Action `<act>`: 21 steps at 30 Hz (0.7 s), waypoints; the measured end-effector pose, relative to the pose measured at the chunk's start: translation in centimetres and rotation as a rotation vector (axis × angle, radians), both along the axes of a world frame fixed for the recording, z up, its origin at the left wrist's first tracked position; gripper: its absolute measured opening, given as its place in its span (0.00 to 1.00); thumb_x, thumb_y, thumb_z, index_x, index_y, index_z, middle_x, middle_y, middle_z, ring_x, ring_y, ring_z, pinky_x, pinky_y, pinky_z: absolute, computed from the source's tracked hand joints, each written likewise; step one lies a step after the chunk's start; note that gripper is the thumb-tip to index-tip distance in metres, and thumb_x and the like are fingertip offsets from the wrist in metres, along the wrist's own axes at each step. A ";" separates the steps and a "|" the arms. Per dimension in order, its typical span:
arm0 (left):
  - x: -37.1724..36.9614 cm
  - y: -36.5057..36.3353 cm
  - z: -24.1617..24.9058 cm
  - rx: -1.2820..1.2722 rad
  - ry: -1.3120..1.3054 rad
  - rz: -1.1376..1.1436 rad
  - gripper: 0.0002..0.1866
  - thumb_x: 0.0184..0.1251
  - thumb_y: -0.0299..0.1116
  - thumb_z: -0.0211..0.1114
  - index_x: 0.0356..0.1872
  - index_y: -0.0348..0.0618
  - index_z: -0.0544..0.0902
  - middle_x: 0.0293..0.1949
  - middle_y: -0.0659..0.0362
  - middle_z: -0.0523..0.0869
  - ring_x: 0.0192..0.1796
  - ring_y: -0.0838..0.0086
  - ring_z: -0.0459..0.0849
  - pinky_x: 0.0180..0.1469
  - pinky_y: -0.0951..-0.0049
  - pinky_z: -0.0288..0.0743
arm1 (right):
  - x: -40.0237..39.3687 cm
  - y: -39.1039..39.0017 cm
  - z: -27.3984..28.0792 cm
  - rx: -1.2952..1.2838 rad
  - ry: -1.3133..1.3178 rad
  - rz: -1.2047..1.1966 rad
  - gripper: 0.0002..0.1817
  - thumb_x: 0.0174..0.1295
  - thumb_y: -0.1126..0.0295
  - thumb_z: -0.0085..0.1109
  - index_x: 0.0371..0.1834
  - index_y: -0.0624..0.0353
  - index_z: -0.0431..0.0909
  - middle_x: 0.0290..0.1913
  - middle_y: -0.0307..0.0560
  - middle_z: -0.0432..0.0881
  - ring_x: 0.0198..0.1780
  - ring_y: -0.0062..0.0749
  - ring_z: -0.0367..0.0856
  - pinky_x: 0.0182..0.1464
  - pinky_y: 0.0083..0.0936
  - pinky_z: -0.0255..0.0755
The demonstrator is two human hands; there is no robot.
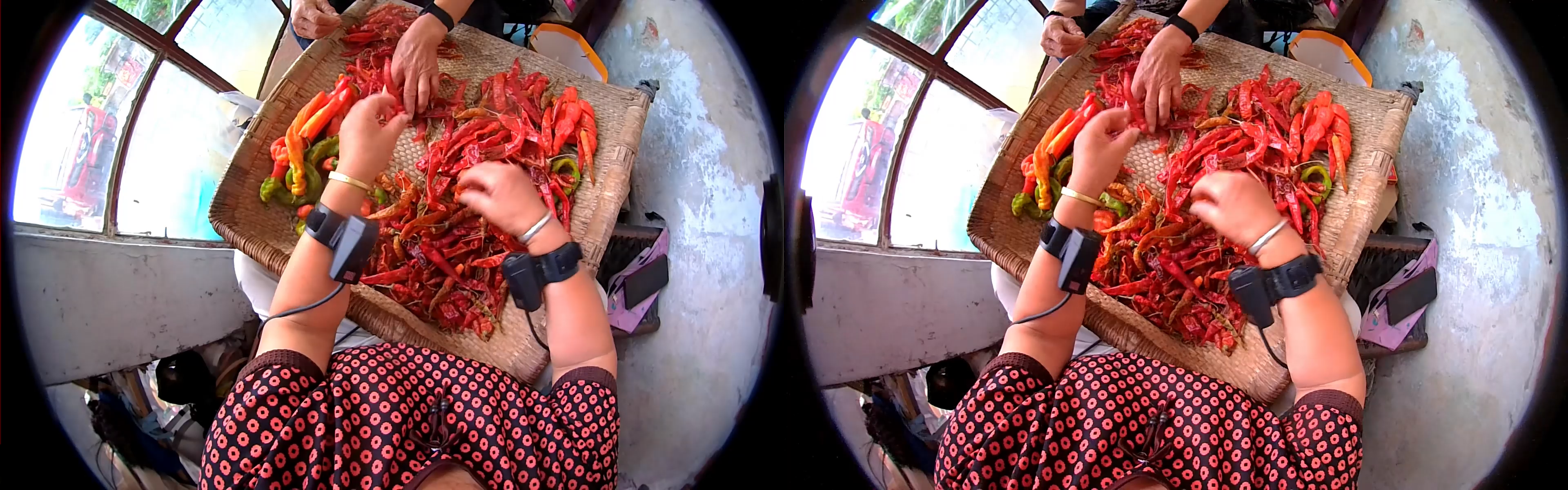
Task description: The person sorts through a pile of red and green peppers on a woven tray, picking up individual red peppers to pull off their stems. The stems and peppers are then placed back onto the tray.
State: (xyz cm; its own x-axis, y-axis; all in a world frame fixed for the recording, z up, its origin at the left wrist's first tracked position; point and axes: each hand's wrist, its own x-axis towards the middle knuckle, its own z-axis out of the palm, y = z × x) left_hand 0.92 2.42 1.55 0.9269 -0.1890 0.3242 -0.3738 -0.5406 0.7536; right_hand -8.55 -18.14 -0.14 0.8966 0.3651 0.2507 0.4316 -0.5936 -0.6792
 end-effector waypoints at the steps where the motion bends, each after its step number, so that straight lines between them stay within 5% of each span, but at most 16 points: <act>1: -0.3 0.1 0.2 0.090 0.021 -0.033 0.06 0.50 0.30 0.66 0.30 0.40 0.83 0.25 0.54 0.82 0.27 0.66 0.81 0.33 0.71 0.74 | -0.3 0.8 -0.4 -0.062 0.025 0.048 0.10 0.48 0.69 0.62 0.34 0.59 0.78 0.33 0.48 0.79 0.35 0.42 0.79 0.39 0.31 0.73; 4: -2.0 -0.3 0.5 0.682 0.272 -0.475 0.12 0.50 0.41 0.63 0.25 0.44 0.84 0.27 0.53 0.83 0.32 0.59 0.82 0.36 0.63 0.75 | -0.7 2.0 -1.8 -0.223 0.004 0.091 0.10 0.45 0.70 0.63 0.30 0.59 0.76 0.32 0.48 0.76 0.37 0.44 0.77 0.40 0.34 0.72; 7: -3.6 -1.9 1.7 1.051 0.429 -0.656 0.16 0.45 0.48 0.66 0.26 0.45 0.85 0.27 0.53 0.84 0.34 0.58 0.82 0.39 0.61 0.76 | -0.7 2.1 -2.6 -0.349 -0.034 0.092 0.09 0.43 0.71 0.63 0.28 0.59 0.75 0.32 0.47 0.73 0.39 0.43 0.76 0.40 0.35 0.72; 18: -3.5 -1.4 0.0 0.989 0.278 -0.803 0.13 0.47 0.43 0.66 0.27 0.43 0.83 0.24 0.54 0.83 0.29 0.62 0.81 0.32 0.64 0.73 | -0.6 1.0 -1.7 -0.432 0.086 0.117 0.04 0.46 0.74 0.57 0.27 0.58 0.77 0.35 0.50 0.75 0.41 0.45 0.77 0.42 0.38 0.72; 21: -2.7 -0.1 3.0 0.519 0.583 -0.838 0.08 0.50 0.32 0.68 0.25 0.38 0.81 0.20 0.58 0.81 0.22 0.80 0.76 0.26 0.77 0.69 | -0.2 -0.3 -1.3 -0.252 0.135 0.120 0.05 0.43 0.74 0.59 0.25 0.60 0.76 0.28 0.49 0.76 0.35 0.43 0.77 0.37 0.35 0.71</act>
